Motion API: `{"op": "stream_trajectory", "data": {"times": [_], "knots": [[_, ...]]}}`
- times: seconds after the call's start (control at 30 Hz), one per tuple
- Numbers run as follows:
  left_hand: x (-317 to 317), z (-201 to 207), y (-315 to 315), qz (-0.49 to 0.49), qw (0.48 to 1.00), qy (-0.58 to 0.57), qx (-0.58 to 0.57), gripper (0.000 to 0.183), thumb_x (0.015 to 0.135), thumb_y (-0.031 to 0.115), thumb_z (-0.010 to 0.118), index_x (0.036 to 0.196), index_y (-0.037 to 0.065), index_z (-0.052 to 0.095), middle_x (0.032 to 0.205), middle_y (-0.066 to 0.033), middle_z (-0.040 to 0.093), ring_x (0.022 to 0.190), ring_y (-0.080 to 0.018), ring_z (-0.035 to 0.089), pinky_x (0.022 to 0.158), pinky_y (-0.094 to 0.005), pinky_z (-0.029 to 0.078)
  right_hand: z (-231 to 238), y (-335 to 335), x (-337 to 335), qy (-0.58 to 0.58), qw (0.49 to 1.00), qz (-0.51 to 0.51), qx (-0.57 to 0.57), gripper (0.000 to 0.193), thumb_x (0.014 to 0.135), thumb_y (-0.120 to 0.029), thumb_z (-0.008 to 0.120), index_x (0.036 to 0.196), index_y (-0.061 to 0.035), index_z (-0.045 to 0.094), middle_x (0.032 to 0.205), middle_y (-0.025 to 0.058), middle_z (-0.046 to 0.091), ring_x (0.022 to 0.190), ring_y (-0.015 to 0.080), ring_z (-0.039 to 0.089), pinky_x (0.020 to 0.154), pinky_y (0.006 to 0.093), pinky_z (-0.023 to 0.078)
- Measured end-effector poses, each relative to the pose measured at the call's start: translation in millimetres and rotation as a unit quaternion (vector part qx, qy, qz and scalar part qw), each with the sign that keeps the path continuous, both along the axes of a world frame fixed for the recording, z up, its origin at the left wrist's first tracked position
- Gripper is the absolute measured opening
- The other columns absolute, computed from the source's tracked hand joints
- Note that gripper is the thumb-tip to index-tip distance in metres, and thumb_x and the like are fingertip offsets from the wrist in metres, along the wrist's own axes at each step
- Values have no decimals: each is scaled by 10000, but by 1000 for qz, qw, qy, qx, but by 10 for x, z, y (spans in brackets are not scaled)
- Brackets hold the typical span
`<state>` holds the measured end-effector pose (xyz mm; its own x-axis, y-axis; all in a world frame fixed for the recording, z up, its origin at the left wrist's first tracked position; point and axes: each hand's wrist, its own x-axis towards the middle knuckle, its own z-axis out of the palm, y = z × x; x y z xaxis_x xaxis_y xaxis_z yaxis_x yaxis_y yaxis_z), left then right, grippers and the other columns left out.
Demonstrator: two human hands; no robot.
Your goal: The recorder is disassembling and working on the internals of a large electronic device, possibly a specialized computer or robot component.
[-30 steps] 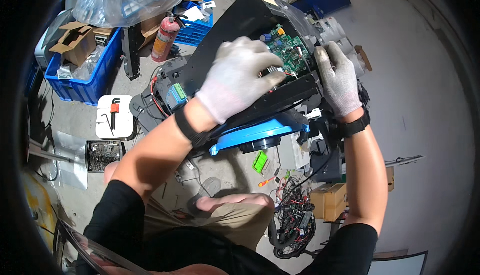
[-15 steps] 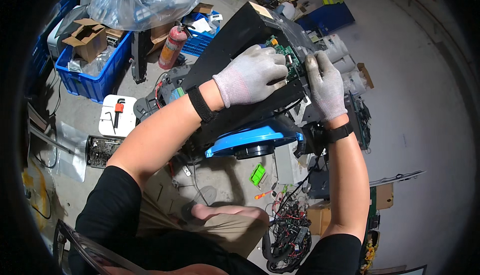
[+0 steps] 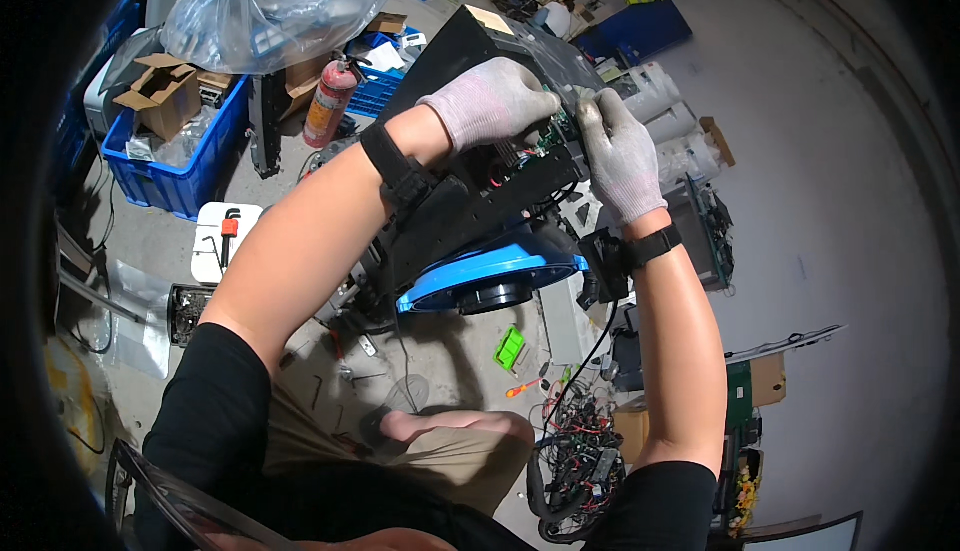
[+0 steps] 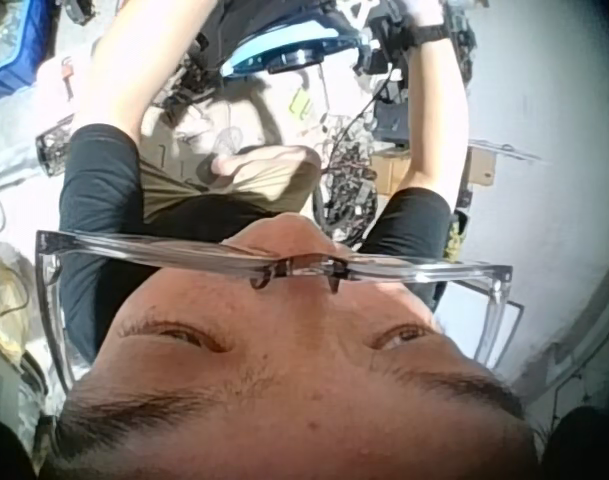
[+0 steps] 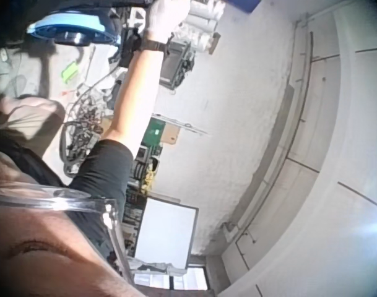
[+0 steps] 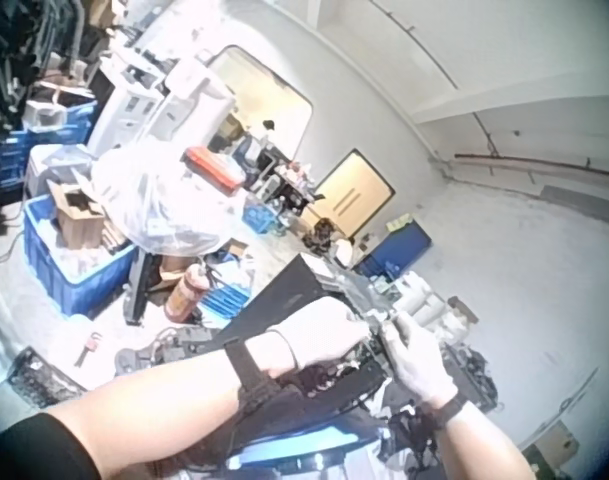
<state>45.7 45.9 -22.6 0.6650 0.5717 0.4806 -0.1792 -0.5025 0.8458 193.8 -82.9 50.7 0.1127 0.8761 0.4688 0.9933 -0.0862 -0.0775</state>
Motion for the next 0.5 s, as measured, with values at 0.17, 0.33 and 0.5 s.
{"op": "stream_trajectory", "data": {"times": [0.17,0.33,0.5], "knots": [[3,-83,-76,-24,997,-45,-55,432,947,359,621,941,-61,722,765,-132,704,695,-173,674,667,-338,537,31,-16,-20,-9,1000,-18,-20,380,1032,-397,496,1027,-20,544,864,295,593,871,489,594,749,496,459],[-162,-271,-173,5,995,-100,2,383,931,338,659,992,-34,728,779,-134,686,756,-181,672,725,-338,525,40,-17,-23,-22,999,-16,-18,392,1032,-406,495,1043,-19,551,885,299,605,895,495,603,761,502,463],[-392,-566,-235,36,991,-91,-88,328,956,266,654,1129,-7,703,866,-87,705,805,-132,660,757,-302,520,13,-11,22,-24,1000,-9,-11,406,1036,-418,487,1060,-20,560,896,294,622,910,502,606,776,499,471]]}}
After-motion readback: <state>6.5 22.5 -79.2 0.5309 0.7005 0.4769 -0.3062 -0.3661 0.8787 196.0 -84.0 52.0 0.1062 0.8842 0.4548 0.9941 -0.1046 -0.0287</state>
